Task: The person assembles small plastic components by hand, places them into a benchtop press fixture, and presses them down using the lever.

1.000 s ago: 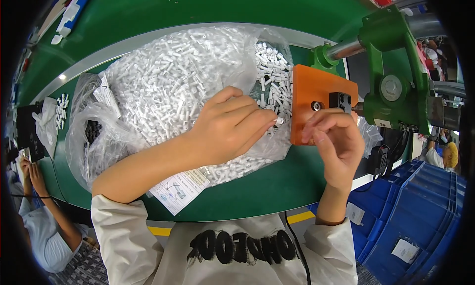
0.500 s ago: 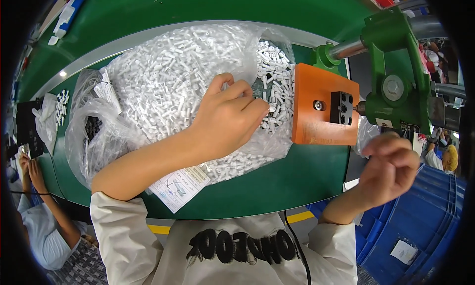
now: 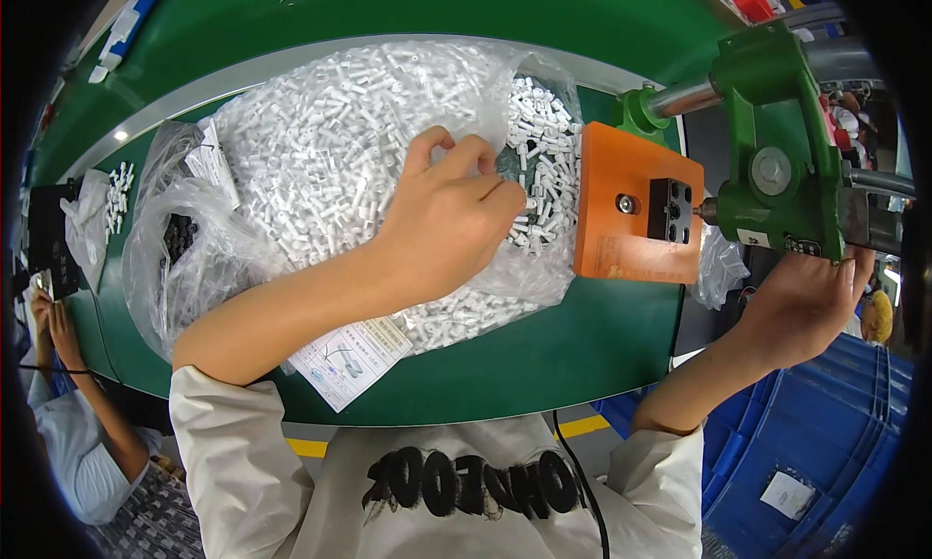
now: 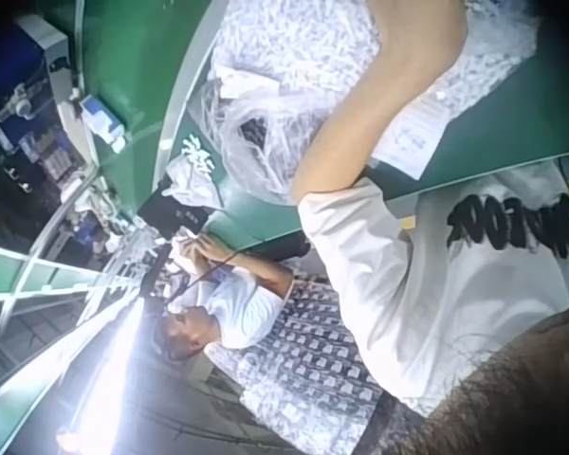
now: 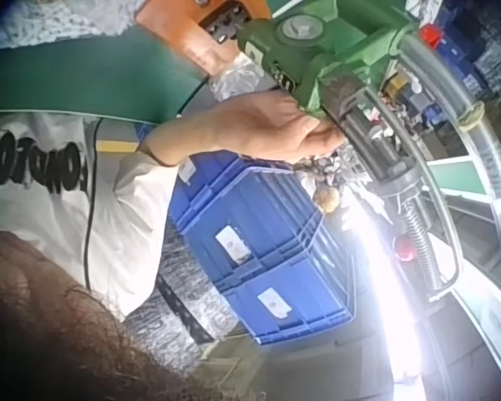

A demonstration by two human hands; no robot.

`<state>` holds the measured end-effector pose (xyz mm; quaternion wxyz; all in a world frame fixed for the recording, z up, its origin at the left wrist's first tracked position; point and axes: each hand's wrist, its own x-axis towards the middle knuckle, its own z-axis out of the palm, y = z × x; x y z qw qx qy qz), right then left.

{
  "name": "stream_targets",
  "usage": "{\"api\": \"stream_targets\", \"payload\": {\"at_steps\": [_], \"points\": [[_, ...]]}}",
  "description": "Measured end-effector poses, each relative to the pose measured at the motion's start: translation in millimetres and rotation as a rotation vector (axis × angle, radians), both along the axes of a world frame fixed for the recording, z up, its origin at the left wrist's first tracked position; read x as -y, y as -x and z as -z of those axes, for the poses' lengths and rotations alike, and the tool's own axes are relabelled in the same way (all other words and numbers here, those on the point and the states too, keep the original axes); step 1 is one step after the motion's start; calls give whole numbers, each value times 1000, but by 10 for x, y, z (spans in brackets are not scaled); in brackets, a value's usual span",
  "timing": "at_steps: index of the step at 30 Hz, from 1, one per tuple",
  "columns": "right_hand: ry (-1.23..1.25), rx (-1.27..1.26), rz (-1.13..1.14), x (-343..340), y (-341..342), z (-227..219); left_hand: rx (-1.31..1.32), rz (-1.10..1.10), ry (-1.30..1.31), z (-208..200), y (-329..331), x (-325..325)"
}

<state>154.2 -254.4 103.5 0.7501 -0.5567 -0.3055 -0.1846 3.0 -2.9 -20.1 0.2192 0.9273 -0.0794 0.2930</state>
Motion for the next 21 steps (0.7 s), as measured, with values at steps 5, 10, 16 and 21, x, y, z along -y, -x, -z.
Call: {"api": "stream_targets", "payload": {"at_steps": [5,10,16,21], "points": [[-50,-12,-130,84,-24,-63,-43,-89,-22,-9,-1,3],[82,350,205,246,-98,-246,-69,-102,-36,-16,6,-16],[-31,223,204,296,-272,-358,-63,-113,-36,-18,-7,-15],[-61,88,-141,504,-457,-546,-69,-137,-13,-13,-16,-39]]}}
